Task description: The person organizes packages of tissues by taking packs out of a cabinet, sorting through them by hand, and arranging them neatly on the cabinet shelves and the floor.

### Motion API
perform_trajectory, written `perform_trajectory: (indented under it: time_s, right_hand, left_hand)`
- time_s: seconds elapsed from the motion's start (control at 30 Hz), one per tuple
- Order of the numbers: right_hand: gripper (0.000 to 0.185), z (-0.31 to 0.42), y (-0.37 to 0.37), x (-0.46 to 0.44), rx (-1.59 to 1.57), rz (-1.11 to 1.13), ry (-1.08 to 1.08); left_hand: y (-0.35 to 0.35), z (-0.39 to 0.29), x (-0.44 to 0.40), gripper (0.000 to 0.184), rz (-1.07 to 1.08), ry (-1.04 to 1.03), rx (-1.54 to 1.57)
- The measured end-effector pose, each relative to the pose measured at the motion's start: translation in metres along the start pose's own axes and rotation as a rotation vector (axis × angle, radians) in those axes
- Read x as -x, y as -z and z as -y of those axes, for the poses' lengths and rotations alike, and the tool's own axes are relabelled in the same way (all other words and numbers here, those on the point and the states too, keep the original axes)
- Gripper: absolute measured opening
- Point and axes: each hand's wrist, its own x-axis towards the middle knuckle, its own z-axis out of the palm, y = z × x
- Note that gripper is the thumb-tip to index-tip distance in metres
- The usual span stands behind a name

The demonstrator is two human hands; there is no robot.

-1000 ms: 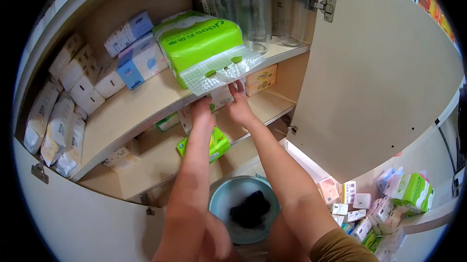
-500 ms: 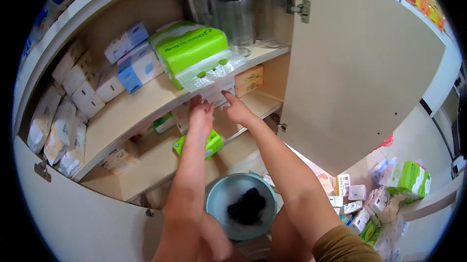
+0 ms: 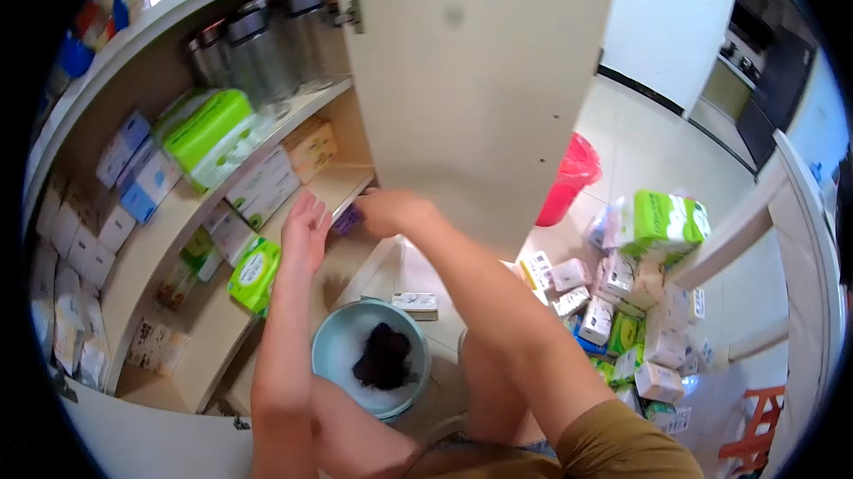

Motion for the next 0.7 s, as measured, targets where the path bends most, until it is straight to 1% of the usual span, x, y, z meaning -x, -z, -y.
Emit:
perform_trajectory:
  time_s: [0.03,0.1,0.13,0.2,0.23,0.3,0.33,0.4,0.43,0.5,0.53,0.6,0.63,0.7]
  right_hand:
    - [0.034,0.009,0.014,0.008,0.038,0.206,-0.047]
    - [0.034,0.016,0.024,0.034,-0.099,0.055,0.016]
    - [0.034,0.017,0.025,0.047,-0.105,0.043,-0.004]
    - [0.034,0.017,0.023,0.073,-0.116,-0.144,-0.091]
    - [0.034,0.018,0.023,0.084,-0.12,-0.148,-0.105]
    - [0.036,0.019,0.021,0.102,-0.151,-0.21,-0.185]
    - [0.036,0.018,0.015,0.107,-0.155,-0.215,-0.192]
    - [0.036,0.016,0.004,0.115,-0.185,-0.519,-0.252]
    - [0.036,0.013,0.002,0.121,-0.186,-0.522,-0.264]
    - [0.034,0.005,0.0,0.135,-0.214,-0.777,-0.263]
    - [0.034,-0.001,0.001,0.143,-0.213,-0.779,-0.28]
    - [0.036,-0.013,0.002,0.162,-0.431,-0.804,-0.302]
    - [0.036,-0.018,0.001,0.173,-0.427,-0.806,-0.316]
    - [0.041,-0.026,-0.007,0.197,-0.588,-0.916,-0.313]
  left_hand:
    - [-0.007,0.007,0.003,0.054,0.027,0.008,-0.006]
    - [-0.017,0.021,0.01,0.052,0.168,0.114,-0.056]
    - [-0.031,0.021,0.023,0.047,0.227,0.103,-0.113]
    - [-0.051,0.029,0.039,0.046,0.285,0.142,-0.099]
    - [-0.06,0.032,0.047,0.046,0.326,0.167,-0.076]
    - [-0.079,0.04,0.059,0.046,0.329,0.164,-0.063]
    - [-0.085,0.044,0.062,0.045,0.352,0.179,-0.054]
    - [-0.107,0.048,0.075,0.042,0.367,0.212,-0.04]
    - [-0.117,0.049,0.079,0.042,0.375,0.221,-0.044]
    - [-0.135,0.056,0.084,0.041,0.429,0.237,-0.071]
    - [-0.144,0.06,0.089,0.041,0.438,0.251,-0.074]
    - [-0.162,0.07,0.097,0.041,0.471,0.312,-0.198]
    - [-0.168,0.079,0.1,0.041,0.48,0.323,-0.198]
    - [-0.179,0.097,0.106,0.041,0.569,0.4,-0.32]
